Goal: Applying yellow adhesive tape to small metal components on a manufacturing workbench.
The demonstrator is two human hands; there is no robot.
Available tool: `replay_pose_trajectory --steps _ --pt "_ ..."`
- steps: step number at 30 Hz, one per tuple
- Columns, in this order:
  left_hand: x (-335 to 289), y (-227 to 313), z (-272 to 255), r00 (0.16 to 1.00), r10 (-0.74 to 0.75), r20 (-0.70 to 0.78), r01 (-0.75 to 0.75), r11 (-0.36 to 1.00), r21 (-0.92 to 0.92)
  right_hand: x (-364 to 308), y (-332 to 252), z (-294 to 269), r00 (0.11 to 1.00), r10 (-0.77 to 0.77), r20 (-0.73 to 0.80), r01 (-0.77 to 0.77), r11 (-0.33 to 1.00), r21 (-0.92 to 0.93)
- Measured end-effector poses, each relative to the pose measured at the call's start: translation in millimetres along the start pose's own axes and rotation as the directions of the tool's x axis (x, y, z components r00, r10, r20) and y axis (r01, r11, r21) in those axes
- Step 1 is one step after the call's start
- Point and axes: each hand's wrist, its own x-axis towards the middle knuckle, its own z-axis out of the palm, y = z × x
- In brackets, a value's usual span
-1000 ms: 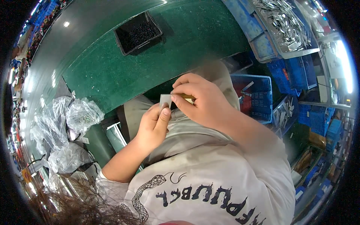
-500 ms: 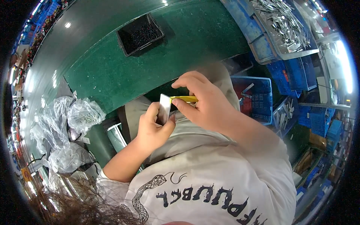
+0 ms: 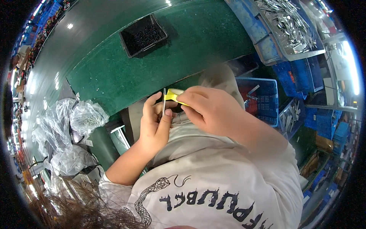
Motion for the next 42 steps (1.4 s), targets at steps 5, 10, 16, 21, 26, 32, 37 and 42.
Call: replay_pose_trajectory --steps 5,10,16,21,26,32,37,42 --pt "-0.9 -8.1 0.8 0.996 0.088 -0.019 -0.088 0.996 -0.003 -2.0 0.8 -1.0 0.998 -0.054 0.035 0.057 0.992 -0.114" --pt "-8.3 -18.9 -3.2 0.989 0.14 0.053 -0.137 0.989 -0.053 -1.3 0.1 -3.0 0.982 -0.188 0.033 0.191 0.967 -0.167" --pt "-7.2 -9.9 2.2 0.983 0.181 -0.035 -0.184 0.963 -0.197 -2.5 -0.2 -7.1 0.955 -0.296 -0.004 0.289 0.934 -0.209" --pt "-10.0 -12.6 2.1 0.965 0.262 0.017 -0.242 0.911 -0.333 -3.8 -4.9 -18.6 0.949 -0.305 0.076 0.315 0.925 -0.212" --pt "-10.3 -7.9 6.0 0.972 0.227 0.064 -0.159 0.831 -0.533 -5.7 -7.4 -20.6 0.951 -0.288 0.114 0.309 0.906 -0.289" --pt "-12.6 -4.9 6.9 0.983 0.172 0.068 -0.096 0.789 -0.606 -4.9 -13.2 -26.4 0.968 -0.213 0.133 0.248 0.901 -0.357" --pt "-11.2 -9.1 5.2 0.98 0.169 0.101 -0.072 0.785 -0.615 -7.1 -11.6 -27.1 0.967 -0.199 0.156 0.248 0.867 -0.432" --pt "-9.5 -10.5 4.9 0.976 0.179 0.121 -0.067 0.782 -0.62 -6.7 -12.4 -28.6 0.968 -0.189 0.164 0.245 0.85 -0.466"
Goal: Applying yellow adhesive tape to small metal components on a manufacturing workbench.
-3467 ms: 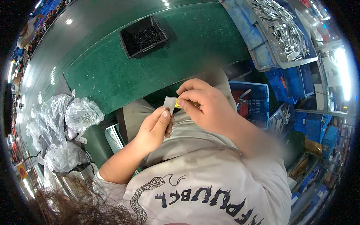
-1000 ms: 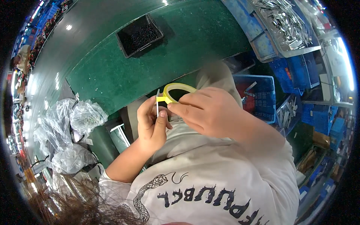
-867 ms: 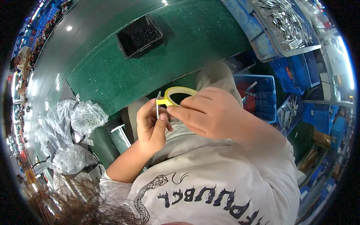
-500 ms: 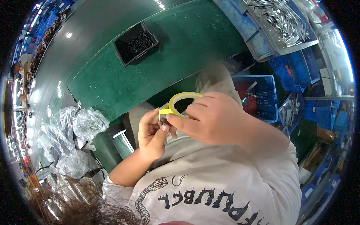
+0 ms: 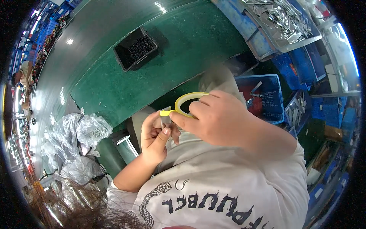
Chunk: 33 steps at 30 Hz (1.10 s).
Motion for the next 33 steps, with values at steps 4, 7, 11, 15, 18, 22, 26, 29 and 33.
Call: replay_pose_trajectory --steps 4,7,11,15,18,22,26,29,33 --pt "-0.2 0.0 -0.1 1.0 -0.016 -0.012 0.016 1.0 0.015 -0.2 -1.4 0.5 1.0 0.006 -0.005 -0.007 0.999 -0.037" --pt "0.1 0.6 0.4 0.999 -0.027 -0.026 0.027 0.999 0.019 0.2 -3.0 -0.6 1.0 0.013 -0.004 -0.013 0.999 -0.04" --pt "0.7 0.5 1.1 0.997 -0.057 -0.049 0.058 0.998 0.026 0.5 -5.3 -1.0 1.0 0.022 -0.005 -0.022 0.998 -0.061" --pt "0.2 0.2 1.9 0.994 -0.081 -0.079 0.086 0.995 0.058 1.0 -7.2 -2.8 0.999 0.03 0.016 -0.028 0.997 -0.068" --pt "0.2 -1.2 1.3 0.993 -0.083 -0.083 0.091 0.992 0.093 0.7 -9.4 -3.5 0.999 0.033 0.031 -0.031 0.997 -0.067" --pt "-0.1 -1.7 0.9 0.993 -0.086 -0.084 0.095 0.989 0.11 -0.1 -11.3 -5.7 0.997 0.035 0.065 -0.03 0.996 -0.081" --pt "-0.5 -1.9 2.3 0.992 -0.087 -0.093 0.1 0.984 0.147 1.9 -13.5 -9.1 0.995 0.072 0.065 -0.068 0.996 -0.054" --pt "-1.5 -0.5 2.9 0.989 -0.11 -0.101 0.122 0.985 0.121 2.7 -13.8 -9.7 0.991 0.105 0.082 -0.102 0.994 -0.041" --pt "0.9 3.2 7.5 0.98 -0.143 -0.14 0.161 0.979 0.124 2.7 -12.9 -8.8 0.99 0.12 0.075 -0.117 0.992 -0.036"
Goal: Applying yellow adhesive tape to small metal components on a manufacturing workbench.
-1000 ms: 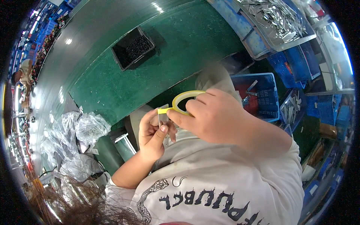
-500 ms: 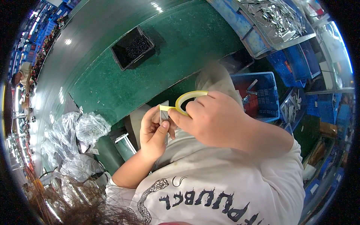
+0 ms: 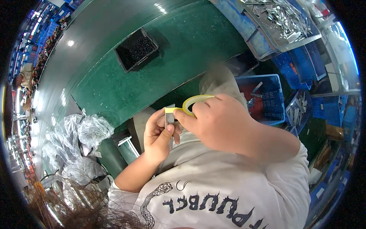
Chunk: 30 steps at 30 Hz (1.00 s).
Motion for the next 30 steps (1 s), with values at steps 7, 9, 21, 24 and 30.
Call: replay_pose_trajectory --steps 7,9,21,24,30 --pt "-0.6 -2.7 -5.2 0.997 0.038 0.064 -0.028 0.987 -0.157 -0.1 2.2 2.3 1.0 0.005 -0.027 -0.005 1.0 0.002" --pt "-1.4 -1.6 -5.7 0.997 0.022 0.076 -0.008 0.983 -0.186 -0.9 2.9 2.8 1.0 0.0 -0.028 0.001 1.0 0.009" --pt "-2.6 2.6 -4.2 0.992 0.037 0.118 -0.006 0.966 -0.258 -4.7 6.8 8.3 1.0 -0.011 -0.012 0.012 0.998 0.059" --pt "-1.2 3.4 -3.3 0.994 0.032 0.103 -0.006 0.97 -0.242 -6.3 7.4 10.6 1.0 -0.006 -0.005 0.007 0.997 0.079" --pt "-3.8 2.2 -4.4 0.993 0.028 0.112 -0.001 0.972 -0.234 -8.0 8.2 11.5 1.0 0.012 0.015 -0.014 0.992 0.125"
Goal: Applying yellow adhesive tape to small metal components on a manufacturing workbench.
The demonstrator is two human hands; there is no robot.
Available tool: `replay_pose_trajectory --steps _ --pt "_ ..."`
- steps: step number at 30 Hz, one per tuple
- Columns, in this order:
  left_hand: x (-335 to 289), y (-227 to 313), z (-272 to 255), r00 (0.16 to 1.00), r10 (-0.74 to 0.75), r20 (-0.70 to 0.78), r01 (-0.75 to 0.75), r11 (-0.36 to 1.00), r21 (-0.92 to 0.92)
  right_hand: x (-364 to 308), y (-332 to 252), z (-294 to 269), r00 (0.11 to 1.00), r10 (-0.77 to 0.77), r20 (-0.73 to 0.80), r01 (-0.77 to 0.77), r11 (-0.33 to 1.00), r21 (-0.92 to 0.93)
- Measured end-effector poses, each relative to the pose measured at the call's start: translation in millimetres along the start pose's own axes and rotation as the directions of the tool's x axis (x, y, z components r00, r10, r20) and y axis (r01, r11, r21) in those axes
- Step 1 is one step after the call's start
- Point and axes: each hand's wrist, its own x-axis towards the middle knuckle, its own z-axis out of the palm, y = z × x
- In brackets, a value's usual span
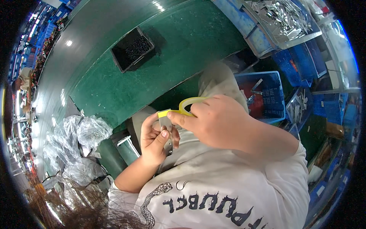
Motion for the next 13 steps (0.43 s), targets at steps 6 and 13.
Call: replay_pose_trajectory --steps 6,13 --pt "0.5 0.6 0.4 1.0 -0.001 -0.001 0.001 1.0 0.011 1.3 1.5 -0.2 1.0 0.005 -0.01 -0.005 0.999 0.049" --pt "-1.3 -0.3 -4.7 0.999 -0.026 0.029 0.029 0.996 -0.086 2.3 7.1 1.1 1.0 0.01 0.012 -0.012 0.979 0.203"
